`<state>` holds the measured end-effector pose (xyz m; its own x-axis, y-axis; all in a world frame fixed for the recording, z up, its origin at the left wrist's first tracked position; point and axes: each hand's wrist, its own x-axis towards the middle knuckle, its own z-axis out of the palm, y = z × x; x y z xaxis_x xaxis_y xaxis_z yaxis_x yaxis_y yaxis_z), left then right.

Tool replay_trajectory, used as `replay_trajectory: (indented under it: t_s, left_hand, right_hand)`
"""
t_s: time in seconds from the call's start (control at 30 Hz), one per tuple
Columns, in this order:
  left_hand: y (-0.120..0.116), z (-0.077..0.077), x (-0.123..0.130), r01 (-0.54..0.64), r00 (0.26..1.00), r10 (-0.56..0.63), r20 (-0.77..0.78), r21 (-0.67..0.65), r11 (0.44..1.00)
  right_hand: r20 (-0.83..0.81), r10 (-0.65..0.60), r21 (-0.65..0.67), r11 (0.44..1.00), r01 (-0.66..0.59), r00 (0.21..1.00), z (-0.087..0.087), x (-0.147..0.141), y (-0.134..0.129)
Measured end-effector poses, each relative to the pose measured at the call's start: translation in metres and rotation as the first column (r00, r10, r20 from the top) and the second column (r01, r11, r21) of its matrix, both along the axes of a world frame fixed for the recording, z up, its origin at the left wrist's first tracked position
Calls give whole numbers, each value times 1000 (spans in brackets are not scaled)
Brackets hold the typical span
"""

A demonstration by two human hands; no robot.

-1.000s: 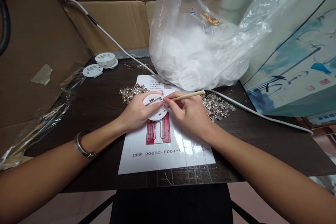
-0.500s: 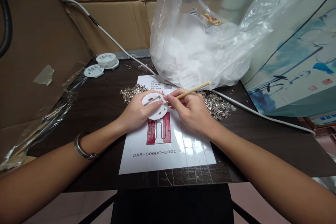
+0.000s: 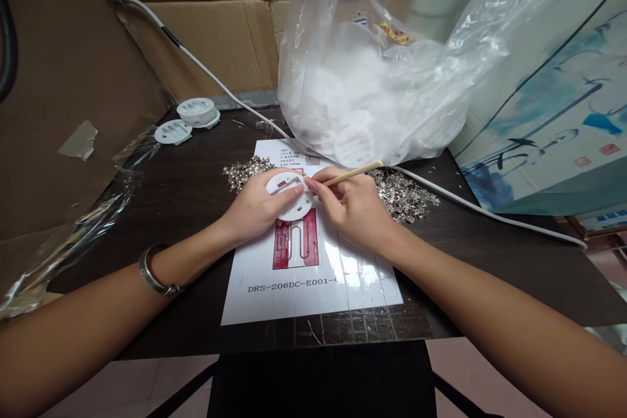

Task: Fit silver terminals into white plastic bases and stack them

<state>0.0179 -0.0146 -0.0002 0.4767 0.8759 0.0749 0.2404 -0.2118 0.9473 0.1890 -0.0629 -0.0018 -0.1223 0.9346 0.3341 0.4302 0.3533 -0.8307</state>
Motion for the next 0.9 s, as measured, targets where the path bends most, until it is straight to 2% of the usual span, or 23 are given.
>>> replay_trajectory:
  t_s: [0.2, 0.5, 0.77, 0.9]
  left_hand:
    - [3, -2, 0, 1, 1000, -1, -2, 21, 1000]
    - [2, -2, 0, -6, 1000, 6, 24, -16, 1000]
    - [3, 1, 0, 28, 999, -27, -25, 24, 999]
    - [1, 2, -1, 22, 1000, -22, -8, 3, 1000]
  right_hand:
    - [2, 20, 4, 1000, -20, 1000, -4, 0, 2]
    - [-56, 14, 6, 1000, -14, 998, -9, -1, 4]
    - [3, -24, 20, 999, 24, 1000, -7, -3, 2]
    - [-128, -57, -22, 998, 55, 990, -9, -4, 3]
